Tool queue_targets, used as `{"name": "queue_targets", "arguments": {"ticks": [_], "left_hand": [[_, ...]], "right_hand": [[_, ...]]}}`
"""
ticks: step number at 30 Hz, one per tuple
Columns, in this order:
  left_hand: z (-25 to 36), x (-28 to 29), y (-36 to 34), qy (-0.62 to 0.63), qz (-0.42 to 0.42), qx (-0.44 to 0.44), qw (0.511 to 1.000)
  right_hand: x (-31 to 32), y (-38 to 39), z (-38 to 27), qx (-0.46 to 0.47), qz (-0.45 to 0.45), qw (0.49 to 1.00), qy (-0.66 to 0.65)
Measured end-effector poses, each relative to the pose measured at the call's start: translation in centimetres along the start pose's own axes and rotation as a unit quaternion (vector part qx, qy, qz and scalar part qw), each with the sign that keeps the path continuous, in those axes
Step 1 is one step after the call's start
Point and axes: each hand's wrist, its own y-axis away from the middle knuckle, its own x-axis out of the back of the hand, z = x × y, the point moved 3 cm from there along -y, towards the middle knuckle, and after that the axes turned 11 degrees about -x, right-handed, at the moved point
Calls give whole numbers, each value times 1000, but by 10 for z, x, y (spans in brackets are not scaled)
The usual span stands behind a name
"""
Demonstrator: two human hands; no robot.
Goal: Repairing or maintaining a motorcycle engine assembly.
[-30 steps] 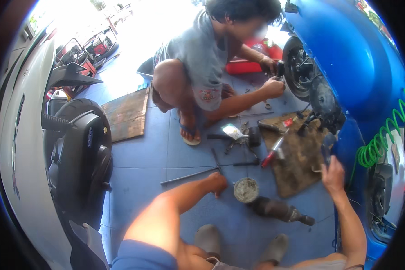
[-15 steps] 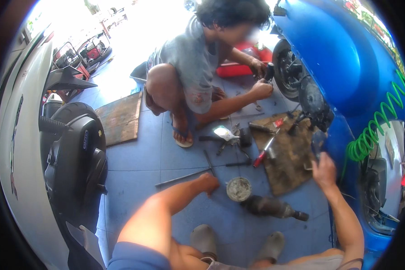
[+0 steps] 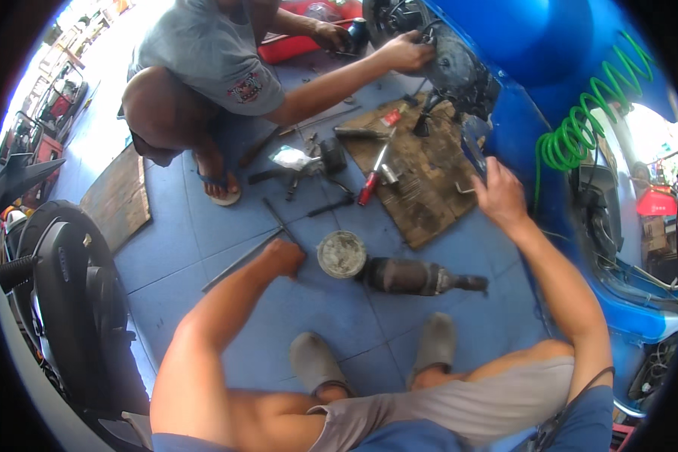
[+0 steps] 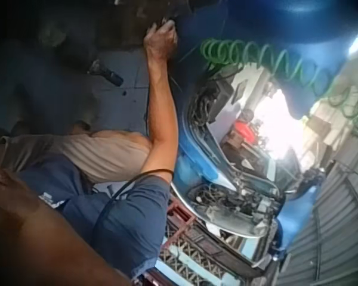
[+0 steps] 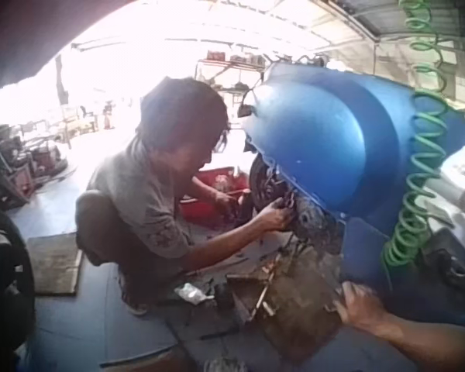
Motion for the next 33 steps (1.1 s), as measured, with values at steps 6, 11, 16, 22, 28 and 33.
{"name": "queue_targets", "arguments": {"ticks": [6, 11, 16, 22, 28, 33], "left_hand": [[-2, -7, 0, -6, 7, 12, 1000], [1, -3, 1, -2, -12, 17, 1000], [4, 3, 4, 8, -35, 29, 999], [2, 2, 3, 4, -45, 27, 999], [1, 1, 1, 10, -39, 24, 999], [1, 3, 2, 17, -35, 24, 999]], "right_hand": [[-1, 1, 0, 14, 11, 1000, 2], [-1, 2, 1, 15, 9, 1000, 1], [-2, 1, 2, 16, 10, 1000, -3], [-2, 1, 1, 12, 3, 1000, -1], [-2, 0, 2, 15, 7, 1000, -3], [-3, 1, 4, 15, 11, 1000, -2]]}}
